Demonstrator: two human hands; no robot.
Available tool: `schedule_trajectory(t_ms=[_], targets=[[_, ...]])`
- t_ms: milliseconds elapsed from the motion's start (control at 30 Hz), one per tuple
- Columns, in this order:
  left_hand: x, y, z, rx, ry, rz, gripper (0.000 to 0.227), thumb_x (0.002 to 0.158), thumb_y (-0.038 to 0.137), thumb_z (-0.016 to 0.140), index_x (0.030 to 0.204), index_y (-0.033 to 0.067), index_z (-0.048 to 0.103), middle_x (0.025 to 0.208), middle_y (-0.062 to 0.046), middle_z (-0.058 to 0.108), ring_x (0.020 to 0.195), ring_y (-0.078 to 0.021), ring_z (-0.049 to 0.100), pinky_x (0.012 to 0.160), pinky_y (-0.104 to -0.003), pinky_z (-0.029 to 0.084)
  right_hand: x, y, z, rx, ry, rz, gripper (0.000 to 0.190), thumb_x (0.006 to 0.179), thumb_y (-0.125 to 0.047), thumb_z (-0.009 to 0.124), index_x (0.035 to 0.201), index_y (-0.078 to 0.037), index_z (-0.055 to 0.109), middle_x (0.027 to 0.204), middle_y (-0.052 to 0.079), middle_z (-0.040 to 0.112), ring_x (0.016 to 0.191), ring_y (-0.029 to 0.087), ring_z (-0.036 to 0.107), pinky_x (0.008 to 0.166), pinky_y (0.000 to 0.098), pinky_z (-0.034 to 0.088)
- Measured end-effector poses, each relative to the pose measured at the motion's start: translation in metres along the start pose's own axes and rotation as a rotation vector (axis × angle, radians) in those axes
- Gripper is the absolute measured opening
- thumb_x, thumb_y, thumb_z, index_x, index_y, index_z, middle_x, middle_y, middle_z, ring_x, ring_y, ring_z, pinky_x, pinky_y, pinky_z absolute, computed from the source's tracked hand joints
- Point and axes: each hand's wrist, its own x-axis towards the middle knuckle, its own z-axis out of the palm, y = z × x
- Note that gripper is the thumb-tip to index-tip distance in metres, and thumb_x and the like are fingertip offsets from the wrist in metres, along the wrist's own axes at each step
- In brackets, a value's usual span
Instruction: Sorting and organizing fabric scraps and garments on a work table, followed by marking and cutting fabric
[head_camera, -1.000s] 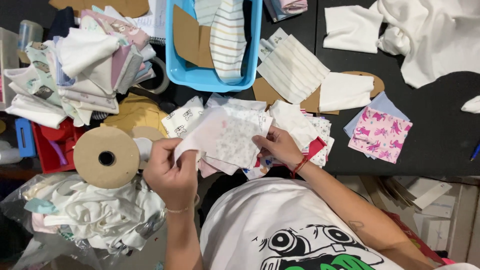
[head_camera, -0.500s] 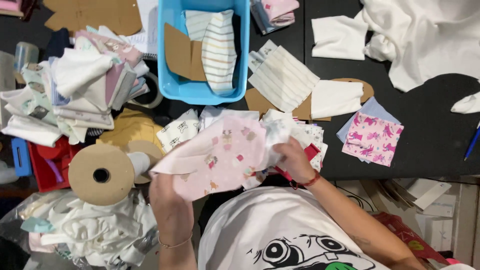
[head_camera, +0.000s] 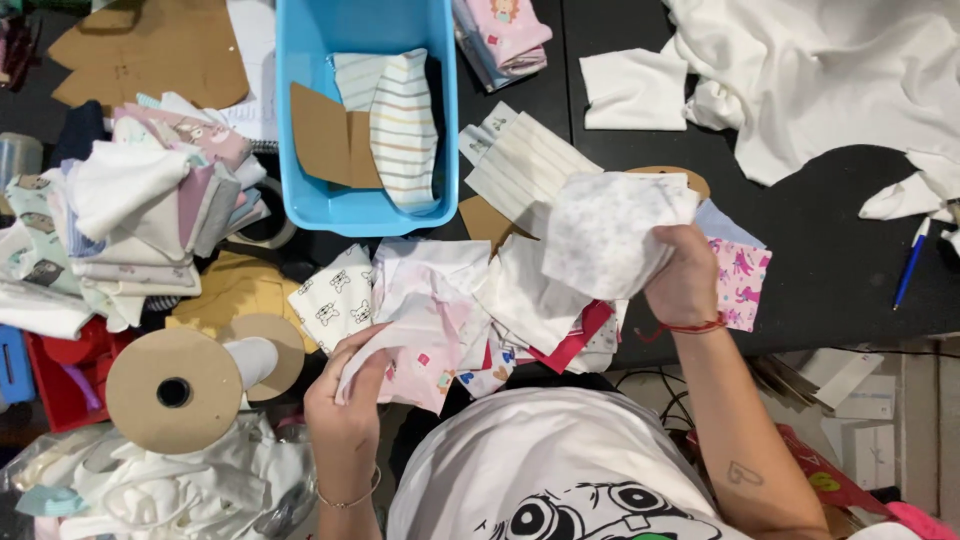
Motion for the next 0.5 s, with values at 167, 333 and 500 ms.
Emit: schedule_trajectory(t_ms=[167, 333, 500], targets=[[-0.003, 0.007, 0.011, -0.439, 0.022, -0.270, 0.031, 0.087, 0.024, 0.038, 0.093, -0.0020, 0.054, 0.086, -0.013, 0.057, 0.077, -0.0208, 0.054, 0.066, -0.032, 0.042, -0.006, -0.011, -0.033, 0.031, 0.005, 0.196, 0.053, 0.061, -0.011, 0.046, 0.114, -0.006, 0.049, 0.116, 0.005, 0.053, 0.107, 0.022, 0.051, 0.085, 0.0317, 0.042], [-0.016, 0.057, 0.034, -0.524, -0.016, -0.442, 0.048, 0.086, 0.026, 0.029, 0.111, -0.0066, 0.054, 0.104, -0.021, 0.061, 0.094, -0.0267, 0.058, 0.074, -0.034, 0.046, 0.004, 0.034, -0.090, 0.019, -0.096, 0.219, 0.013, 0.061, -0.005, 0.052, 0.054, -0.009, 0.062, 0.076, 0.002, 0.063, 0.083, 0.019, 0.059, 0.075, 0.0302, 0.047], [-0.022, 0.053, 0.049, -0.337, -0.023, -0.030, 0.036, 0.087, 0.016, 0.032, 0.101, -0.0047, 0.057, 0.100, -0.016, 0.061, 0.098, -0.0154, 0.053, 0.087, -0.028, 0.041, -0.026, 0.026, -0.025, 0.405, -0.357, 0.384, 0.057, 0.056, 0.001, 0.044, 0.113, 0.003, 0.046, 0.113, 0.017, 0.053, 0.103, 0.034, 0.050, 0.087, 0.0481, 0.041]])
